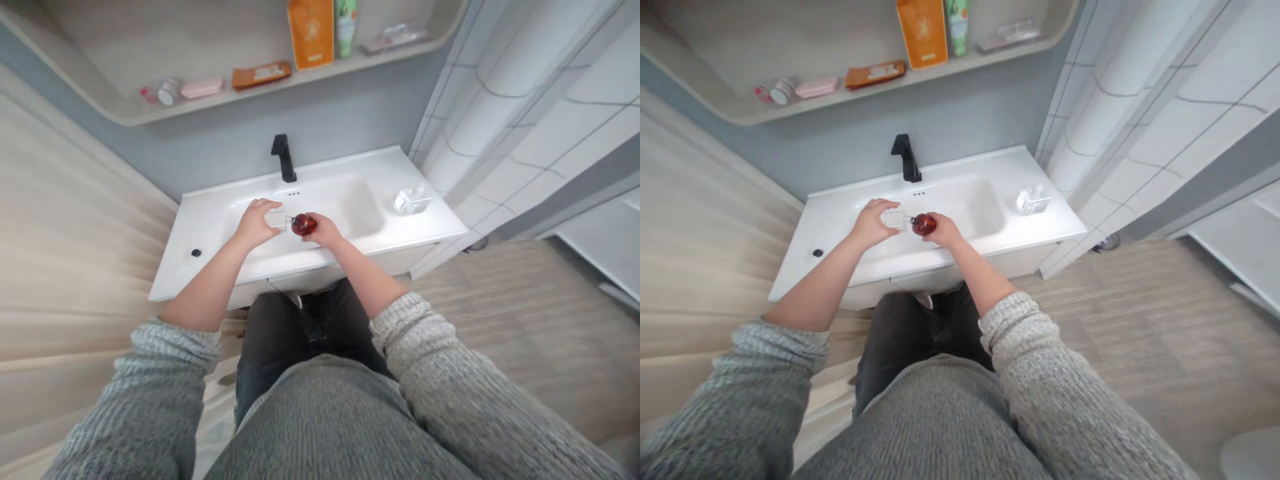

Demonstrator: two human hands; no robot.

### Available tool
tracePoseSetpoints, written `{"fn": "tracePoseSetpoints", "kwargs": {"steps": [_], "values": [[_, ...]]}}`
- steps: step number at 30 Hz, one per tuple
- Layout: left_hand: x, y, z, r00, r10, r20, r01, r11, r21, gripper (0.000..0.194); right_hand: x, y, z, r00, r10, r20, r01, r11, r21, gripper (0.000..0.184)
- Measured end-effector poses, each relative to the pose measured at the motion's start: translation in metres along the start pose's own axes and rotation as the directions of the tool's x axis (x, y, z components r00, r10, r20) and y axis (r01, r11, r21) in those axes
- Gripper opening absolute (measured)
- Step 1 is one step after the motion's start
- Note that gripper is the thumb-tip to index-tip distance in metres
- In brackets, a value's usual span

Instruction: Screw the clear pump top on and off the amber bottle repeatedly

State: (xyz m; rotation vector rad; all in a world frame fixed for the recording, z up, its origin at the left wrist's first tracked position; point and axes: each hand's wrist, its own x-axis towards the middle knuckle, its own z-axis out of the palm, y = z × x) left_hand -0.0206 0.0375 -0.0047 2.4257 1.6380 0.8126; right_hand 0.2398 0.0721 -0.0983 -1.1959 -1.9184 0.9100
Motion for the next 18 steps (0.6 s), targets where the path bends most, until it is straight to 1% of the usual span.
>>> {"fn": "tracePoseSetpoints", "kwargs": {"steps": [8,13,18], "values": [[0.005,0.008,-0.009,0.999,0.005,0.047,-0.007,0.999,0.041,0.070,0.001,0.001,0.002,1.000,0.023,-0.009,-0.023,0.999,0.032,0.084],[0.009,0.011,-0.013,0.998,0.022,0.053,-0.025,0.999,0.048,0.070,0.001,0.002,0.002,1.000,0.007,-0.009,-0.006,0.998,0.064,0.082],[0.012,0.015,-0.017,0.998,0.024,0.060,-0.027,0.998,0.054,0.070,0.001,0.001,0.002,1.000,-0.002,-0.014,0.003,0.997,0.074,0.083]]}}
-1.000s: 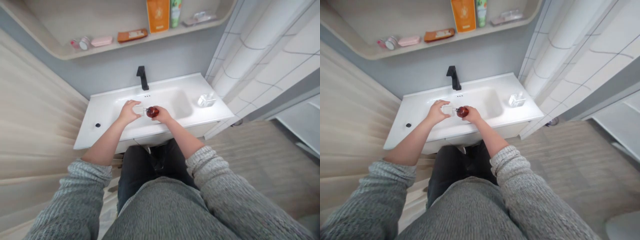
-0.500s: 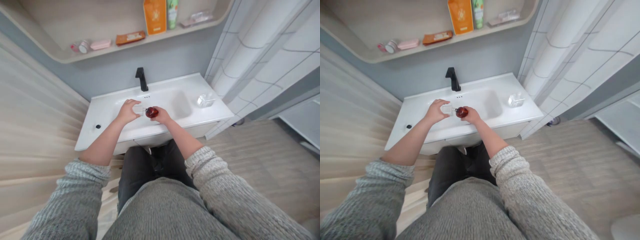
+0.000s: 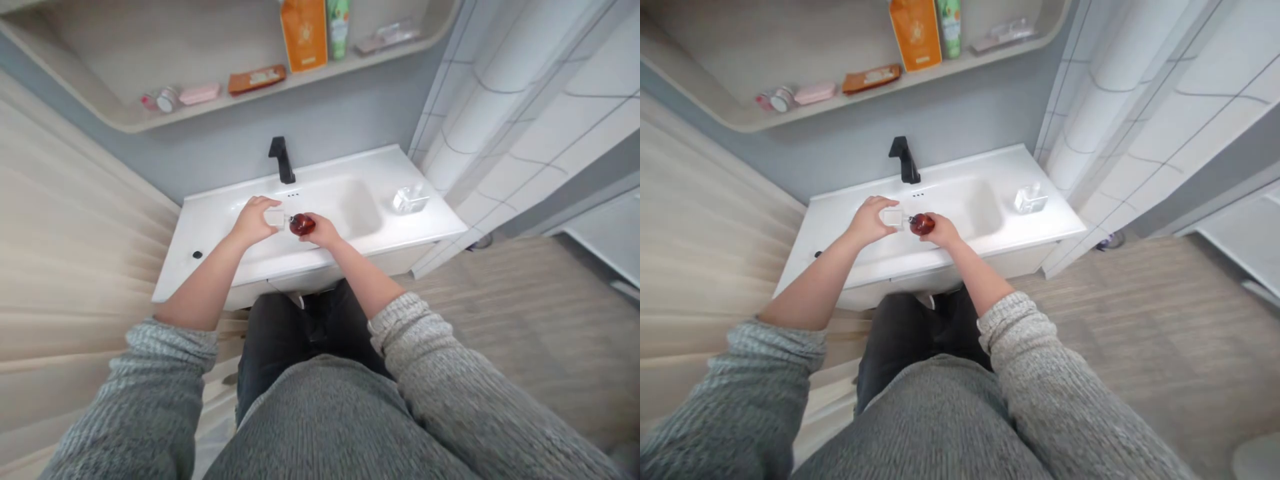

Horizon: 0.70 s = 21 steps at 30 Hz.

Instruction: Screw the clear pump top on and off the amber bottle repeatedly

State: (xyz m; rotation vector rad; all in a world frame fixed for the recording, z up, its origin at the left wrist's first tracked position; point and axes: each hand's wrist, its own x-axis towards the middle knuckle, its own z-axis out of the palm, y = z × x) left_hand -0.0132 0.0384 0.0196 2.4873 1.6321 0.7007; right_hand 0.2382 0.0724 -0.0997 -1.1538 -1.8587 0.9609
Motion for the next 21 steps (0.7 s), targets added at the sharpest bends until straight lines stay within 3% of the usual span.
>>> {"fn": "tracePoseSetpoints", "kwargs": {"steps": [21], "values": [[0.003,0.007,-0.013,0.998,0.050,0.042,-0.052,0.997,0.055,0.070,-0.003,-0.005,-0.001,1.000,0.011,0.015,-0.012,0.999,0.050,0.082]]}}
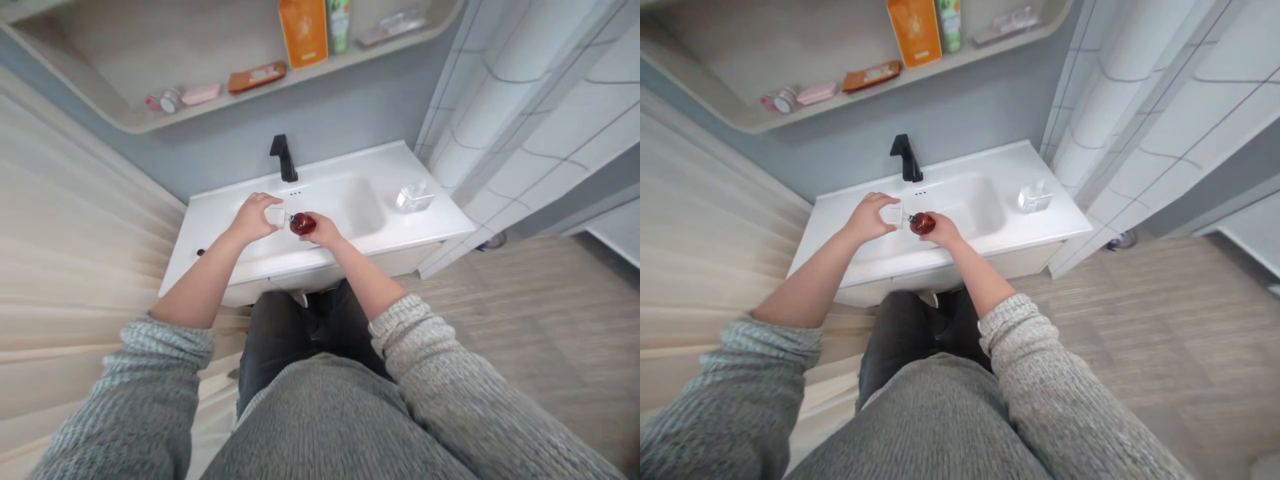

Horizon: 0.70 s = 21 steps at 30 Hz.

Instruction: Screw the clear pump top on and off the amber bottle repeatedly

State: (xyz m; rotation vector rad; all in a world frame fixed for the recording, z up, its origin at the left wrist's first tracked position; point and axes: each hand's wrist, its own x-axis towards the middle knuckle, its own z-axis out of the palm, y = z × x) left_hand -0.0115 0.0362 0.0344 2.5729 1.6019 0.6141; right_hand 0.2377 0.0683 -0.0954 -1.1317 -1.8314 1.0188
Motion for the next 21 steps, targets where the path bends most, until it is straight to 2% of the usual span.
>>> {"fn": "tracePoseSetpoints", "kwargs": {"steps": [21], "values": [[0.013,0.018,-0.018,0.992,0.076,0.096,-0.081,0.996,0.046,0.069,-0.001,-0.001,0.001,1.000,-0.007,0.004,0.007,0.999,0.044,0.078]]}}
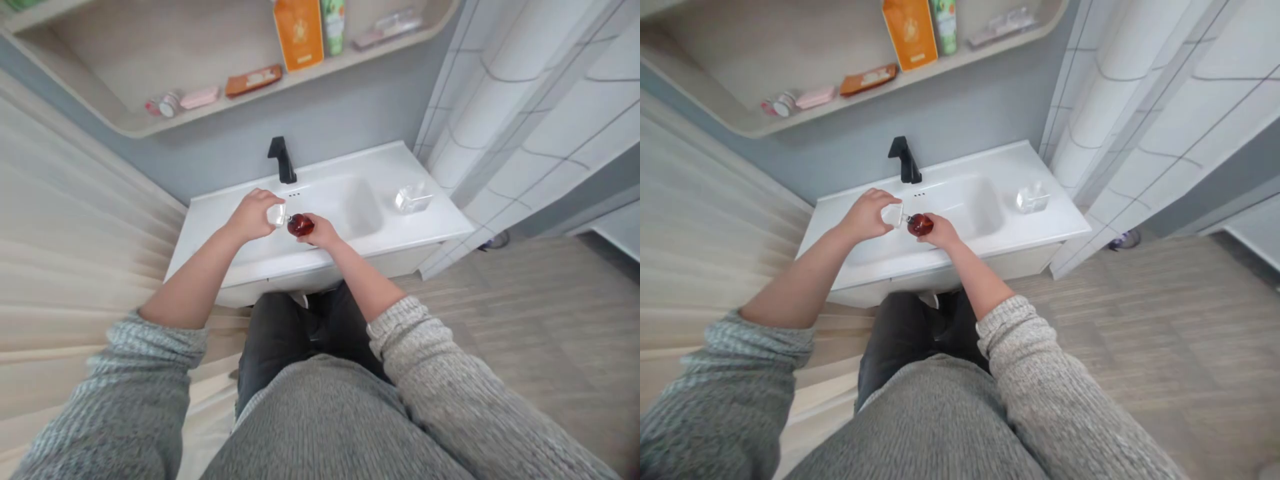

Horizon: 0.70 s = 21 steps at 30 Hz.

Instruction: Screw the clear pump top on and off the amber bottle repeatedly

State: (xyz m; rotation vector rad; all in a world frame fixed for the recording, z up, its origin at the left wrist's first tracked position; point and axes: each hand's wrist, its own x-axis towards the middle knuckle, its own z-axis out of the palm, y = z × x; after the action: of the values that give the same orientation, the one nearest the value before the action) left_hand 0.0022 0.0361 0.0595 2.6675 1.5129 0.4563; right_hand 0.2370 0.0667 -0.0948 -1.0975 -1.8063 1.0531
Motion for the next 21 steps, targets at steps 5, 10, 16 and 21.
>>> {"fn": "tracePoseSetpoints", "kwargs": {"steps": [5,10,16,21], "values": [[0.002,0.003,-0.004,0.999,0.026,0.022,-0.026,0.999,0.027,0.069,0.000,0.000,0.000,1.000,0.006,0.003,-0.006,1.000,0.020,0.077],[0.005,0.007,-0.008,0.997,0.053,0.050,-0.054,0.998,0.030,0.066,-0.001,-0.003,-0.001,1.000,0.007,-0.001,-0.007,1.000,0.014,0.074],[0.010,0.012,-0.013,0.994,0.064,0.094,-0.068,0.997,0.038,0.071,-0.002,-0.005,-0.003,1.000,0.007,-0.003,-0.007,1.000,0.005,0.074],[0.012,0.017,-0.015,0.990,0.061,0.128,-0.072,0.994,0.082,0.080,-0.002,-0.002,-0.003,1.000,-0.003,-0.013,0.003,1.000,0.000,0.075]]}}
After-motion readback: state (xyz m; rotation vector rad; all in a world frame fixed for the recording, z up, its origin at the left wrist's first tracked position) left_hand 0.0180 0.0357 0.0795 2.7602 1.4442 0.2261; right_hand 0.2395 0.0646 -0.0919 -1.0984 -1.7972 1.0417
